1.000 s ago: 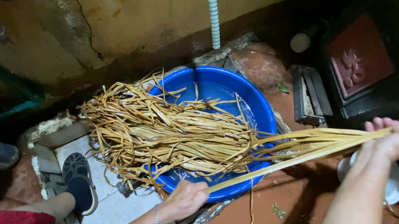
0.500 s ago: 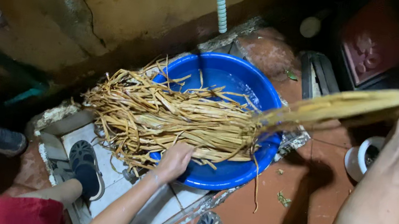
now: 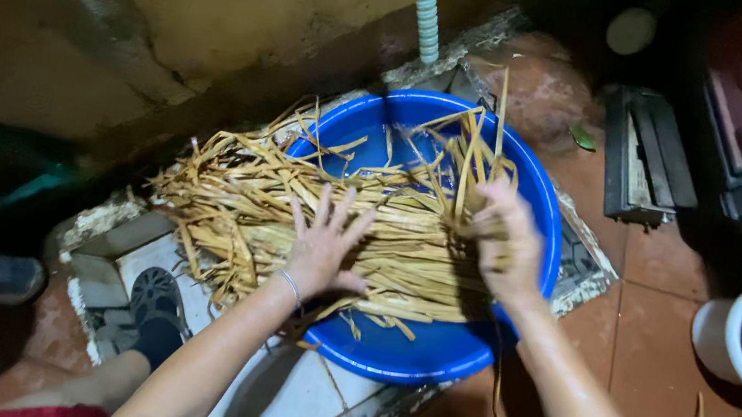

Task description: The person washes long, thin, dried sticks by hand in a blue basin under running water. They repeatedly submerge, agitate, and rinse the sticks, then transfer them to a nearby stool.

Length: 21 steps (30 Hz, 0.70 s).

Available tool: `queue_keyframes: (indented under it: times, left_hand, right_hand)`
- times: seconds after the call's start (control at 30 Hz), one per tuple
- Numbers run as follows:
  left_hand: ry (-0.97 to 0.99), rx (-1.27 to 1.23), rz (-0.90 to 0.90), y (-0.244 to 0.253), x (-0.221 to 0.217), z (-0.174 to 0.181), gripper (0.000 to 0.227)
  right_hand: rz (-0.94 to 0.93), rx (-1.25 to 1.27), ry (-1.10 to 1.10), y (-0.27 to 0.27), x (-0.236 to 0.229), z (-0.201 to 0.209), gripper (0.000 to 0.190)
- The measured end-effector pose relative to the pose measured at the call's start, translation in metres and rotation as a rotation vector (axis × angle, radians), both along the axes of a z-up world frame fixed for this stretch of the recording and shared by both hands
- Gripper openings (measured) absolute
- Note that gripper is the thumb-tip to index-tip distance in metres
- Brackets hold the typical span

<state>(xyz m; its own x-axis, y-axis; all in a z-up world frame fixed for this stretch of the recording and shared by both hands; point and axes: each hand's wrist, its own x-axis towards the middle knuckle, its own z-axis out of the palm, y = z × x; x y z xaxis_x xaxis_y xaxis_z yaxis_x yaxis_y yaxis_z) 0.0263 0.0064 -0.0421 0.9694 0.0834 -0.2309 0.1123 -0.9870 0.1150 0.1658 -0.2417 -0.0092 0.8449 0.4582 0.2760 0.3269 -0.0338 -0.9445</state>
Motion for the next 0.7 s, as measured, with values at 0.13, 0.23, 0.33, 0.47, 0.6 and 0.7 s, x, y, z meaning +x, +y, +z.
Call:
queue_keyframes:
  times: [0.13, 0.23, 0.33, 0.47, 0.6, 0.7]
  left_hand:
    - [0.187, 0.056, -0.178, -0.008, 0.007, -0.052, 0.128]
    - [0.263, 0.086, -0.132, -0.008, 0.026, -0.091, 0.127]
    - [0.316, 0.133, -0.116, -0.006, 0.031, -0.125, 0.12]
    - [0.34, 0.307, -0.151, -0.003, 0.038, -0.156, 0.11]
    - [0.487, 0.27, -0.135, -0.009, 0.041, -0.166, 0.098]
    - [0.615, 0.119, -0.15, -0.003, 0.046, -0.147, 0.103]
  right_hand:
    - [-0.017, -0.465, -0.004, 0.007, 0.019, -0.116, 0.026]
    - [0.122, -1.115, -0.244, 0.019, 0.013, -0.187, 0.008]
    - [0.091, -0.983, -0.408, 0.023, -0.005, -0.239, 0.004]
    - [0.184, -1.061, -0.25, 0.018, -0.014, -0.288, 0.02]
    - [0.385, -1.161, -0.059, 0.014, 0.0, -0.302, 0.05]
    - [0.431, -1.156, 0.084, 0.019, 0.022, -0.282, 0.068]
